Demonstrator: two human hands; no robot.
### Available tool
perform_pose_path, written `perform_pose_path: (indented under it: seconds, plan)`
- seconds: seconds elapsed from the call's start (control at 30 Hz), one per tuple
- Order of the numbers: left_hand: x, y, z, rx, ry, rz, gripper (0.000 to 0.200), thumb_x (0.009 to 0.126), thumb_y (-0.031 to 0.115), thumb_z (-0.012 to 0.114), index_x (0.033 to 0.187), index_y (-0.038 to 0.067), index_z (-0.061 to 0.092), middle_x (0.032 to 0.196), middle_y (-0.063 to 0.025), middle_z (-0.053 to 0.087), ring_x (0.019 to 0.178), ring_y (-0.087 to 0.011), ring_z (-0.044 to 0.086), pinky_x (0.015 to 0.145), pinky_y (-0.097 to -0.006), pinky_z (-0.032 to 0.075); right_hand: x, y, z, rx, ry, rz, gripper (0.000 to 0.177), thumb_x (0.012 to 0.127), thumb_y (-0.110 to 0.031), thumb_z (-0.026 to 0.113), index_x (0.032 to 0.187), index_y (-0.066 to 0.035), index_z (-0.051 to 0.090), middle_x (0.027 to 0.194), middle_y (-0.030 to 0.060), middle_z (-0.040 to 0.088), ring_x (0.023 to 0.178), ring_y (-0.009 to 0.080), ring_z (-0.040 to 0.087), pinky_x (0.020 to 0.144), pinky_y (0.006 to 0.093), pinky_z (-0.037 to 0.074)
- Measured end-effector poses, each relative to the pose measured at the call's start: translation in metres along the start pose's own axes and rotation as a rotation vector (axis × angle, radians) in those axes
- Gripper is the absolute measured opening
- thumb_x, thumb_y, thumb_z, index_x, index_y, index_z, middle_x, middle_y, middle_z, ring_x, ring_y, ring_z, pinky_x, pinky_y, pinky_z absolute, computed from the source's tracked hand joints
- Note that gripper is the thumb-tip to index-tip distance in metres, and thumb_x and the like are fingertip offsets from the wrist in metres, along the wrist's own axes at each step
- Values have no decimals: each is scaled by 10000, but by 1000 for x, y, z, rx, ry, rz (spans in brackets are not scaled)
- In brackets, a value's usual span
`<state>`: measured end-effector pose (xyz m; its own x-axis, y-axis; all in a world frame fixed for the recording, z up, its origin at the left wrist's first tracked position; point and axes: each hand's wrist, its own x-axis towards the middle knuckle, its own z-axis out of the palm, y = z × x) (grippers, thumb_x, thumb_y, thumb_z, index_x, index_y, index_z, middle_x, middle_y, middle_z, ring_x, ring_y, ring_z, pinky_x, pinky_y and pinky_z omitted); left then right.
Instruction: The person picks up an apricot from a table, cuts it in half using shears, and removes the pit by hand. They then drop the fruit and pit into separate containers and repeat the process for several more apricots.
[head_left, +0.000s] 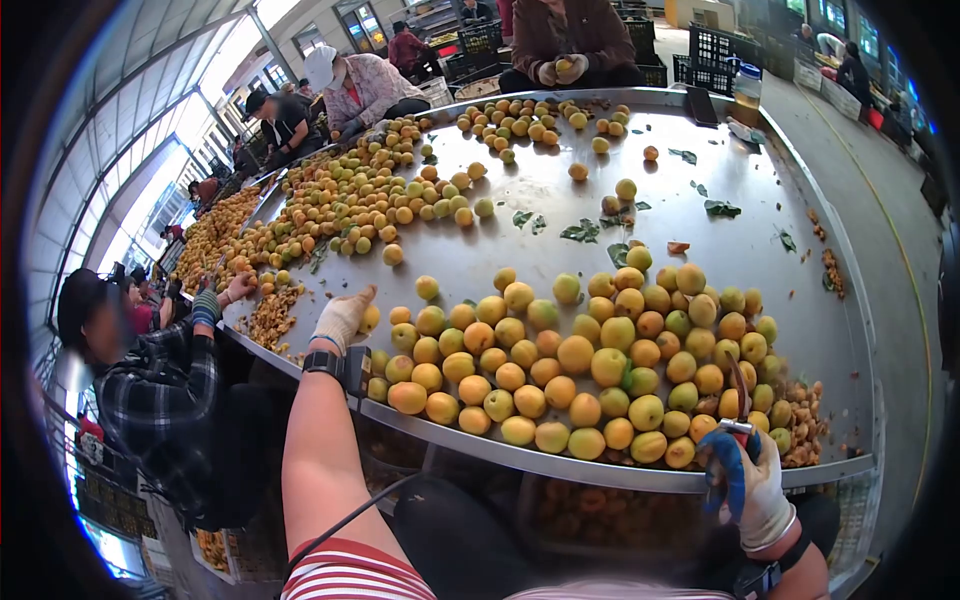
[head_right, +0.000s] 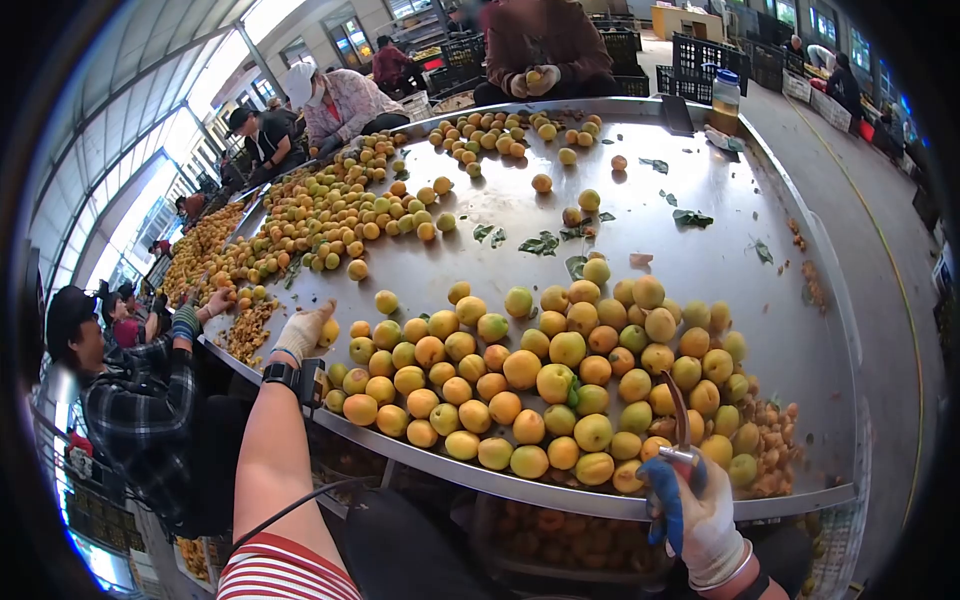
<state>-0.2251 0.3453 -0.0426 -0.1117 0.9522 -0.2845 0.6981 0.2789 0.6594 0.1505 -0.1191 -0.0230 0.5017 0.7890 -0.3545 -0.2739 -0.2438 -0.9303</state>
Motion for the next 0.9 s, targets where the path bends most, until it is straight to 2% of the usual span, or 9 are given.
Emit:
perform_pose_path:
  seconds: [0.1,0.17,0.23,0.33,0.47,0.5,0.6,0.73,0.9]
  plan:
    - [-16,22,8,-420,6,52,663,906,684,600,1119,60,666,908,-80,667,777,-206,664,606,-316,575,-2,-7,0,-19,-25,9,255,1007,-234,635,1039,18,649,650,31,555,523,87,518,398,232,386]
    - [-27,36,16,-735,-450,180,695,929,710,548,1123,51,654,856,-67,650,715,-183,647,576,-307,561,-3,-6,-1,15,-37,15,247,1005,-233,640,1054,9,648,662,25,561,528,83,517,403,231,386]
    - [-85,71,38,-866,-715,243,759,930,742,505,1129,23,643,829,-68,646,708,-168,653,534,-302,533,-4,-6,1,53,-46,17,242,1003,-232,645,1068,1,648,673,19,567,534,79,516,408,231,387]
    - [-149,100,76,-1032,-1101,90,855,895,753,553,1287,-7,560,1047,-129,626,817,-190,628,617,-283,506,-4,-5,4,87,-77,47,220,1000,-216,665,1128,-39,639,757,-16,586,595,53,524,478,215,404]
    - [-228,124,121,-955,-1440,159,588,1005,451,568,1353,-19,497,1138,-167,639,919,-265,694,756,-357,586,-10,-4,6,169,-130,-96,185,1017,-211,650,1125,-61,632,768,-27,582,641,50,525,568,214,426]
    - [-242,127,129,-940,-1554,243,523,999,266,581,1418,-9,433,1197,-173,614,976,-279,693,833,-389,599,-12,-8,5,200,-157,-107,169,1023,-214,640,1112,-73,607,766,-28,574,648,52,515,574,220,422]
    - [-307,137,136,-862,-1487,325,613,969,88,621,1512,24,345,1182,-134,606,1008,-241,684,880,-382,588,-21,-12,1,223,-147,-298,120,1057,-192,564,1106,-83,571,763,-34,551,627,39,475,552,213,395]
    - [-350,134,146,-758,-1356,496,635,924,144,701,1479,27,414,1180,-95,601,1009,-183,658,877,-346,573,-30,-9,-11,220,-203,-495,247,1074,-277,518,1192,-68,578,769,23,605,482,58,483,428,199,365]
    - [-373,128,159,-782,-1327,591,616,902,138,721,1434,27,433,1179,-87,598,992,-171,655,854,-329,575,-50,-16,-19,228,-226,-466,191,1066,-234,549,1121,-60,605,734,-60,572,612,12,463,560,175,372]
